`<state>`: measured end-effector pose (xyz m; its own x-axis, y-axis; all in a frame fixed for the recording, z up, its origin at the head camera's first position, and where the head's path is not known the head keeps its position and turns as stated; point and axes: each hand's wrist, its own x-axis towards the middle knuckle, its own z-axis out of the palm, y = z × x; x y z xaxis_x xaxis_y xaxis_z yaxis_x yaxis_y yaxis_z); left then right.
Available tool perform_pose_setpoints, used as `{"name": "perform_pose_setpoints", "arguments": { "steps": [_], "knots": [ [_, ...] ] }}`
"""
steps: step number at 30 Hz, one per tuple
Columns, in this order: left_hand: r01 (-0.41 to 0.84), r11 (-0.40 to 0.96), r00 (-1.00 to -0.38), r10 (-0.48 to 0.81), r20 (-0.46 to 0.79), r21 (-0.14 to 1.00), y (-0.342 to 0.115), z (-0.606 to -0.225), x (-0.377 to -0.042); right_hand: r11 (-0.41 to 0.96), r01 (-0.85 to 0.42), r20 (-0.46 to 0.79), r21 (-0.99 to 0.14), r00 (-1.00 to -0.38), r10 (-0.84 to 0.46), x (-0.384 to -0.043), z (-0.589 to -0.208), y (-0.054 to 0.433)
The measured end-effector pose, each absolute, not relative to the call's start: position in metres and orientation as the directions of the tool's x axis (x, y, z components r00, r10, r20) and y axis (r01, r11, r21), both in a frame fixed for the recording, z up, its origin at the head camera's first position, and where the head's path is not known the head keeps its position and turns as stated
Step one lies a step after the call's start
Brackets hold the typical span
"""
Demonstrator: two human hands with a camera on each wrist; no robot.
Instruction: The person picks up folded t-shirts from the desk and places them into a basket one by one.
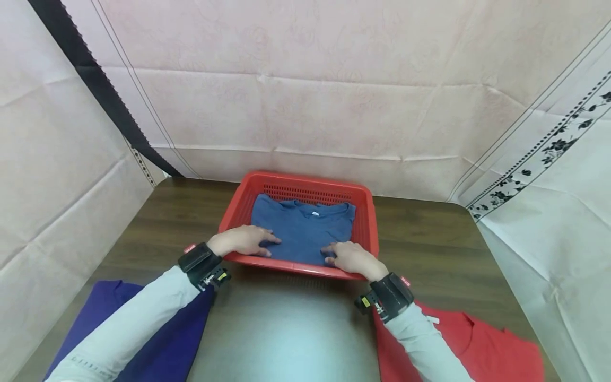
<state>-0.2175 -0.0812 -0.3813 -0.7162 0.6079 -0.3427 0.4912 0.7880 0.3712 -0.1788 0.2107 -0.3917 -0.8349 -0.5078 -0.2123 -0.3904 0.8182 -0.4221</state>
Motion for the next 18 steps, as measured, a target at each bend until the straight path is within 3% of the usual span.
{"name": "perform_pose_setpoints", "arguments": {
  "steps": [3,6,8,11,14,18],
  "knots": [
    [0.456,0.815,-0.679,0.579,-0.452,0.359,-0.081,-0.386,-0.219,0.836,-0.349,-0.279,-0.424,-0.828,-0.487,-0.181,-0.394,0.210],
    [0.476,0.800,-0.702,0.596,-0.389,0.366,-0.084,-0.389,-0.218,0.839,-0.350,-0.200,-0.416,-0.865,-0.460,-0.178,-0.396,0.206],
    [0.491,0.786,-0.755,0.599,-0.266,0.375,-0.086,-0.388,-0.213,0.837,-0.351,-0.066,-0.419,-0.908,-0.414,-0.172,-0.395,0.199],
    [0.507,0.767,-0.842,0.539,0.033,0.394,-0.088,-0.379,-0.195,0.821,-0.367,0.217,-0.437,-0.929,-0.299,-0.154,-0.386,0.180],
    [0.508,0.764,-0.858,0.407,0.314,0.399,-0.094,-0.363,-0.164,0.791,-0.453,0.454,-0.411,-0.854,-0.254,-0.129,-0.374,0.154],
    [0.457,0.801,-0.836,0.238,0.494,0.387,-0.117,-0.351,-0.119,0.751,-0.563,0.549,-0.345,-0.770,-0.325,-0.099,-0.372,0.115]
  ]
}}
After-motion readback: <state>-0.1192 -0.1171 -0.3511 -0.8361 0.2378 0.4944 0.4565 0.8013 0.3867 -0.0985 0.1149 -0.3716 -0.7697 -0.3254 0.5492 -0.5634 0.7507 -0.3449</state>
